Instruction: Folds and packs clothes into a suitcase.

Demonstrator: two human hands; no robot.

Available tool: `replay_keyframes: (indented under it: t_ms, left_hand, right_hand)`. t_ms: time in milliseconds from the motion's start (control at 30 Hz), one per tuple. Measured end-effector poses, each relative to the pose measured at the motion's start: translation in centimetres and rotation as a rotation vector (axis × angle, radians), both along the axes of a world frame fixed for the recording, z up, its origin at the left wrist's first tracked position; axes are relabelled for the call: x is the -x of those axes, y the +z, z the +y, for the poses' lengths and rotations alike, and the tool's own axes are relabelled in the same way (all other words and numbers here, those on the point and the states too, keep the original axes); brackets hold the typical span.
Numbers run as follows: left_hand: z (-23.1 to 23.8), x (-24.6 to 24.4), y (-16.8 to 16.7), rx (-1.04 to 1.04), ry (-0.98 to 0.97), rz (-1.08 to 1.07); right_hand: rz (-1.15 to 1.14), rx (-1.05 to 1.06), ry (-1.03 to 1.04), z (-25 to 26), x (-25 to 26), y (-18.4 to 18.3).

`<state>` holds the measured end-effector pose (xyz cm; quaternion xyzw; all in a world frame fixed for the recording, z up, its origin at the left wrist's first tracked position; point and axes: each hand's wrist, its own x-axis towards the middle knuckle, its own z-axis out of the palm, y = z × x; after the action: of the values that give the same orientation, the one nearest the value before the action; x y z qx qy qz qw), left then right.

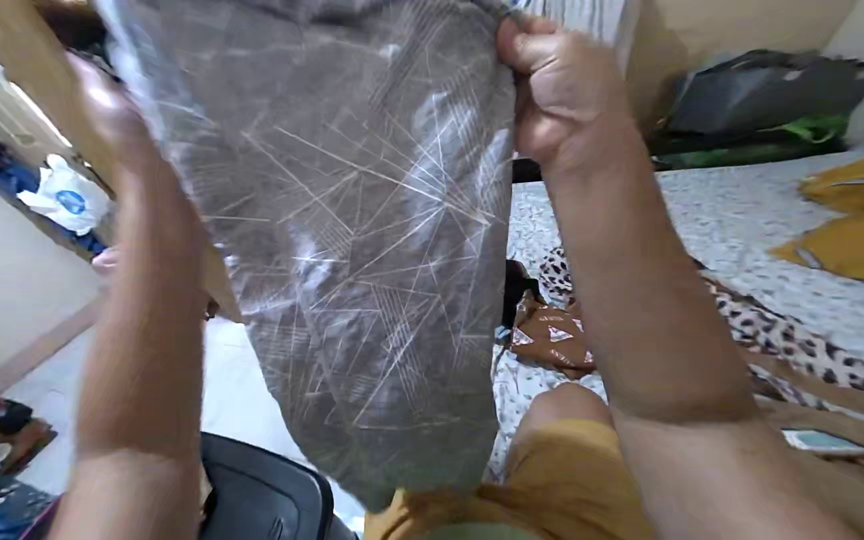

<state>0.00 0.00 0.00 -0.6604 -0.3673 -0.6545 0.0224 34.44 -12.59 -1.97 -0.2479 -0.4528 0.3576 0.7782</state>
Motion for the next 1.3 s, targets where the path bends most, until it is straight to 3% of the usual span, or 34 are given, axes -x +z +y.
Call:
replay_keyframes:
  t_ms: [67,167,233,267,433,600,700,767,833,933,1067,1200,1300]
  left_hand:
    - [-1.5,-3.8,-8.4,0.261,-0.311,-0.259]
    - [-2.4,-6.6,-14.8,0.506,-0.828,-0.721]
    - [-1.6,-5.5,-16.2,0.535,-1.246,-0.654]
    - [-1.2,-5.1,-16.0,0.566,-1.288,-0.551]
    - [-1.8,-5.1,-12.4,0.886,-0.857,-0.128]
    - [-3.7,-5.5,-9.9,0.885,-0.677,0.08]
    - [-4.6,-5.1,-7.6,0.755,-0.783,0.031]
    - [-4.2,-4.6,-6.3,0.595,-0.962,-0.126]
    - [-3.2,-3.6,-5.1,0.478,-1.13,-0.158]
    - [-2.8,-1.7,-6.1,0.604,-1.033,0.041]
    - [-3.6,-1.6,-8.3,0.748,-0.814,0.035]
    - [-3.4,-0.1,-8.4,0.668,-0.917,-0.187]
    - [-3.6,0.7,-7.8,0.724,-1.013,0.067]
  right_hand:
    - [-0.102,0.13,-0.164,2.0,0.2,-1.5]
    - [-0.207,0.322,-0.207,4.3,-0.8,-4.6]
    - [-0.224,0.424,-0.19,5.2,-1.9,-6.6]
    - [-0.224,0.46,-0.191,5.3,-2.3,-7.2]
    - [-0.156,0.455,-0.192,4.9,-3.1,-7.9]
    - [-0.275,0.458,-0.155,3.8,-4.1,-6.7]
    - [-0.26,0.328,-0.059,2.8,-4.7,-4.8]
    - [-0.123,0.094,0.034,2.6,-4.7,-3.5]
    - [-0.152,-0.083,0.128,3.3,-3.6,-3.3]
    - [-0.386,0.016,0.106,4.2,0.3,-5.6]
    - [-0.326,0.129,-0.01,3.9,2.7,-6.6]
    - [-0.248,0.026,0.005,3.5,3.2,-5.7]
    - [-0.357,-0.142,0.097,4.0,2.9,-5.7]
